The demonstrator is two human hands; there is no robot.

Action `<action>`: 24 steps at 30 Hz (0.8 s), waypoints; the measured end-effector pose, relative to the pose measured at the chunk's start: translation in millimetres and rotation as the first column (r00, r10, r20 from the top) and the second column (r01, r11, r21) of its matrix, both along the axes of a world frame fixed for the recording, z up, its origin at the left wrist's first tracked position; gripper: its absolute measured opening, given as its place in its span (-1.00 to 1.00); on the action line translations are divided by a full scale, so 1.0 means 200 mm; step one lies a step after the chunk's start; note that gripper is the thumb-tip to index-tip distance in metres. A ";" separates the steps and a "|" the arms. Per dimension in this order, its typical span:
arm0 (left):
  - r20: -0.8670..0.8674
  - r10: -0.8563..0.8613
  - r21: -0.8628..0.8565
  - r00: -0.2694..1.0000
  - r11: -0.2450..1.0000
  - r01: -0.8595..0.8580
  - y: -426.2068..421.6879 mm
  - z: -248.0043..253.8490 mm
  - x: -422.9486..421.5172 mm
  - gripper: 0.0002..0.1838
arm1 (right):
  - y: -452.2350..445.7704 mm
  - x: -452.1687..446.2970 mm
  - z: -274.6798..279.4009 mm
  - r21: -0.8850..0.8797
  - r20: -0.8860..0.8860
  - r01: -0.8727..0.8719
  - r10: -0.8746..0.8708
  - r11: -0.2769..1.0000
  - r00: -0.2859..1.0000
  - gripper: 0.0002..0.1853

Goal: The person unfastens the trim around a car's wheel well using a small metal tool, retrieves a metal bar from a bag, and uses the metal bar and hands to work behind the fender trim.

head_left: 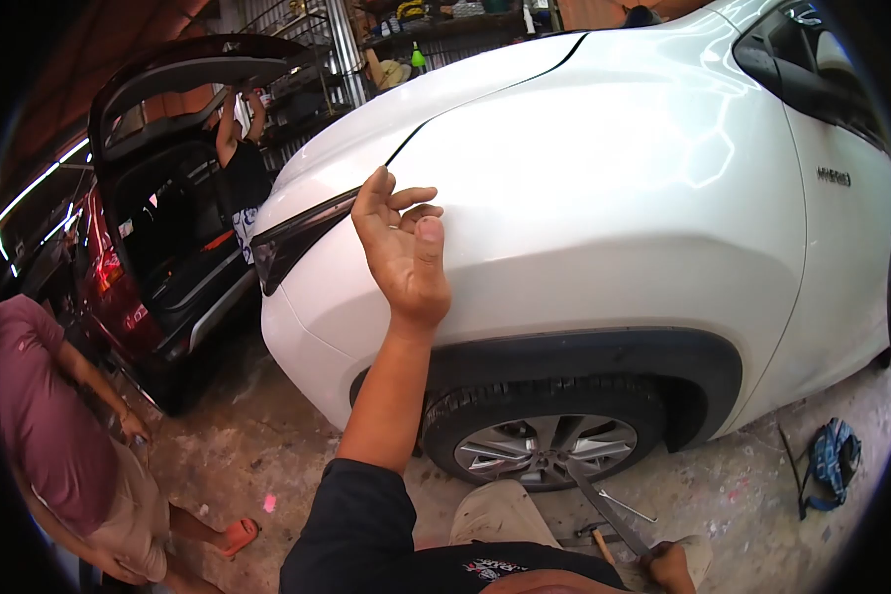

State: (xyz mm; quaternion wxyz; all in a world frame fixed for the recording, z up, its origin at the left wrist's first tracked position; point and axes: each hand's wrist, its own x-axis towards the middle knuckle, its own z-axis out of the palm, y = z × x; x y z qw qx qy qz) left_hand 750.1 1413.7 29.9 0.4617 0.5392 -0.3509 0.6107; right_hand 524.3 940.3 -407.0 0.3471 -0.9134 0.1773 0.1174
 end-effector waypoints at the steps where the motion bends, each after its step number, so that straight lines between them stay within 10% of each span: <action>1: -0.004 -0.001 0.001 1.000 1.000 0.001 0.00 0.00 0.00 -0.35 | 0.00 0.00 0.00 -0.004 -0.016 0.008 -0.008 1.000 1.000 -0.52; 24: 0.017 0.023 0.003 1.000 1.000 -0.023 0.00 -0.01 0.01 -0.38 | 0.01 0.00 0.04 0.055 -0.052 0.042 -0.039 0.998 0.998 -0.52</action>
